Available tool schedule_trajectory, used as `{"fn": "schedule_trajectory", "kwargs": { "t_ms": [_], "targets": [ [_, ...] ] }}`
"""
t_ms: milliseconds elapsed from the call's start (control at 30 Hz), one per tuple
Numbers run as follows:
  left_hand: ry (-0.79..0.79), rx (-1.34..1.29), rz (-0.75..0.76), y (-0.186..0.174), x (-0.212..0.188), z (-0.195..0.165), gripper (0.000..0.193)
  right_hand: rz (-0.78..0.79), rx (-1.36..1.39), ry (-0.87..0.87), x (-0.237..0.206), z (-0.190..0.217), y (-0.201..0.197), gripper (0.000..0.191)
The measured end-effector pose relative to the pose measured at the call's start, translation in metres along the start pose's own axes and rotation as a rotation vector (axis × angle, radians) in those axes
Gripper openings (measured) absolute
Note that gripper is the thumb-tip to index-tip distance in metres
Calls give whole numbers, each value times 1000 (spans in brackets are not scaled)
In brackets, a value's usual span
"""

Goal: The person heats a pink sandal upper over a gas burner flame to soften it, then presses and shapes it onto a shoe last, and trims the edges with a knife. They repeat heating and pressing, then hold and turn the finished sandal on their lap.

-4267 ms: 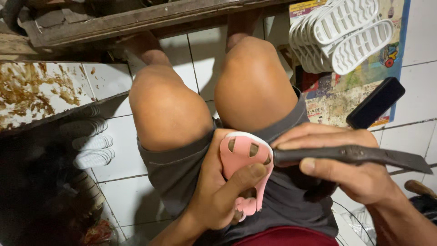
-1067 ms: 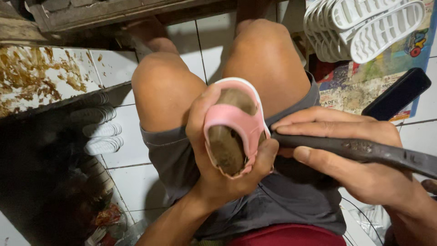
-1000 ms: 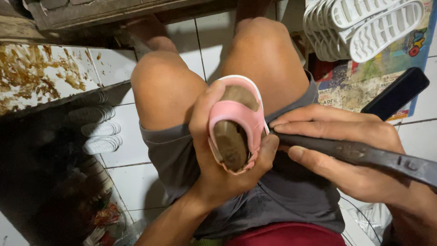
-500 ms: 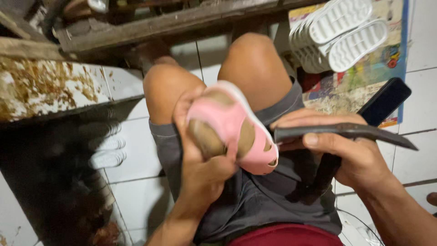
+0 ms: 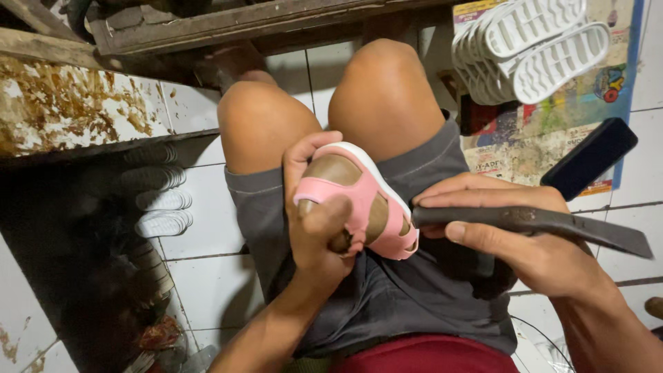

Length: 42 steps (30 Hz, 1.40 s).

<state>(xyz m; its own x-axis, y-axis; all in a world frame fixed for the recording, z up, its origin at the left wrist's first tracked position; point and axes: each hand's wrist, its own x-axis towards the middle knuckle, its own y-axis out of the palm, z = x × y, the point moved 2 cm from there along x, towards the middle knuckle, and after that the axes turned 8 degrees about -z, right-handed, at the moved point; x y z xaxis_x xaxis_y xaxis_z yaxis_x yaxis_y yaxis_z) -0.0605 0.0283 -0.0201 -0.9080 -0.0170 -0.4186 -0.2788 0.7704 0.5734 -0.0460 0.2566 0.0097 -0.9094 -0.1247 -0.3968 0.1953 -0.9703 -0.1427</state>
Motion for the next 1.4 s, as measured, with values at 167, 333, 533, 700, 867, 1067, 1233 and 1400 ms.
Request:
{"fn": "schedule_trajectory", "kwargs": {
  "t_ms": [167, 333, 533, 700, 867, 1067, 1233, 1400],
  "targets": [
    [-67, 103, 70, -6, 8, -2, 69, 34, -122, -22, 15, 12, 4, 29],
    [-81, 163, 143, -11, 11, -7, 66, 104, -112, -141, 31, 25, 10, 28],
    [-145, 202, 167, -11, 12, -11, 62, 437, -248, -26, 55, 35, 4, 31],
    [-105, 209, 147, -11, 16, -14, 60, 122, -99, -114, 46, 40, 21, 29],
    [-60, 304, 198, -11, 17, -13, 59, 238, -276, -168, 51, 44, 9, 31],
    [-101, 196, 260, -12, 16, -18, 62, 319, -199, -51, 51, 40, -3, 34],
    [-209, 92, 251, -11, 15, -18, 68, 197, 88, -52, 43, 29, 4, 42],
    [-159, 154, 295, -12, 15, -17, 63, 119, 76, -23, 41, 19, 0, 42]
  ]
}}
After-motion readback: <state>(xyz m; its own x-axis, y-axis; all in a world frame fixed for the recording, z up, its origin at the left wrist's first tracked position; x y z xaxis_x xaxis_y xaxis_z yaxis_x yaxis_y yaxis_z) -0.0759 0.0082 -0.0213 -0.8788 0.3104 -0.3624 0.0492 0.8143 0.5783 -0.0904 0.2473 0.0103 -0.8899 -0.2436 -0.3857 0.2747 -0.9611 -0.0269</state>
